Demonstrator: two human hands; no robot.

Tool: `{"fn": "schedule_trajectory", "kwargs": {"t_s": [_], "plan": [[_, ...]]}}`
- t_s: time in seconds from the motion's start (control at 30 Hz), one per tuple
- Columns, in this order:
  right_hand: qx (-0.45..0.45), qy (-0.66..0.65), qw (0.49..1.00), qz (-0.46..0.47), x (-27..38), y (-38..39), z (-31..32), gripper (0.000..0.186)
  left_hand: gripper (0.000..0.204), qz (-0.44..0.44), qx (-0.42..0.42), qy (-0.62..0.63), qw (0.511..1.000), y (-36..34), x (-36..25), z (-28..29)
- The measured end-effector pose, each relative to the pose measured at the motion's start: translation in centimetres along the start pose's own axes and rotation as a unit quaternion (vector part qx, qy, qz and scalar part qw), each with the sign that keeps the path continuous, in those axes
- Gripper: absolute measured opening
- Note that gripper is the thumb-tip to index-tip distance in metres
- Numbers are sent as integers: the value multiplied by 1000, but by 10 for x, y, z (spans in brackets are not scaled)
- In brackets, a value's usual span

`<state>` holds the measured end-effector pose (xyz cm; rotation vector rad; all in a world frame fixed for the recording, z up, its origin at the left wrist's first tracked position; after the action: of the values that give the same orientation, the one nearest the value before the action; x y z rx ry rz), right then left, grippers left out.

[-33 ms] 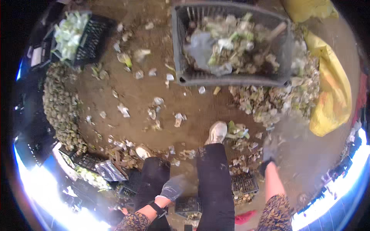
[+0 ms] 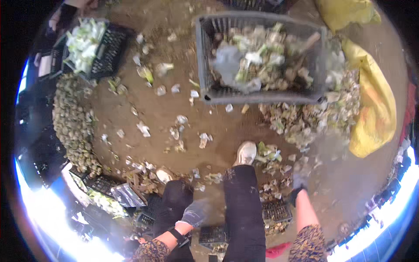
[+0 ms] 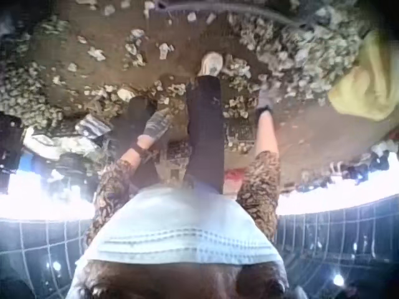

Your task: Peeling and trimming onions in a large farm processing area.

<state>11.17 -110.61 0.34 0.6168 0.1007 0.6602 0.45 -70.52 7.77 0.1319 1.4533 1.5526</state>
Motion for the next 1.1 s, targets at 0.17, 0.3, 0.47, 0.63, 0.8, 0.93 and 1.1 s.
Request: {"fn": "schedule_trajectory", "kwargs": {"t_s": [0.17, 0.3, 0.47, 0.63, 0.8, 0.93, 1.1], "plan": [[28, -55, 985, 159, 32, 33, 13, 42, 34, 30, -82, -76, 993, -51, -71, 93], [21, -181, 975, 127, 80, -22, 52, 43, 38, -56, -259, -8, 964, -111, -113, 140], [-64, -41, 994, 82, 135, -91, 118, 49, 47, -56, -319, 8, 946, -187, -156, 186], [-141, -98, 964, 201, 188, -139, 133, 55, 67, -2, -319, 49, 947, -262, -170, 246], [-103, -87, 975, 177, 252, -234, 97, 50, 50, 69, -194, 158, 966, -325, -161, 262], [-9, 65, 998, 17, 276, -266, 85, 34, 29, 103, -227, 302, 920, -351, -161, 254], [-44, 66, 997, 23, 309, -209, 105, 35, 25, 151, -205, 489, 834, -339, -171, 281]]}}
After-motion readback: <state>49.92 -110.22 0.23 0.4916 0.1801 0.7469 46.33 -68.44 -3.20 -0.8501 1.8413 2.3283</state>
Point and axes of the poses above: each hand's wrist, its own y-axis away from the middle knuckle, its own z-axis out of the back of the hand, x = y × z, the point moved 2 cm from there along -y, towards the middle knuckle, and after that the axes turned 3 degrees about -x, right-handed, at the moved point
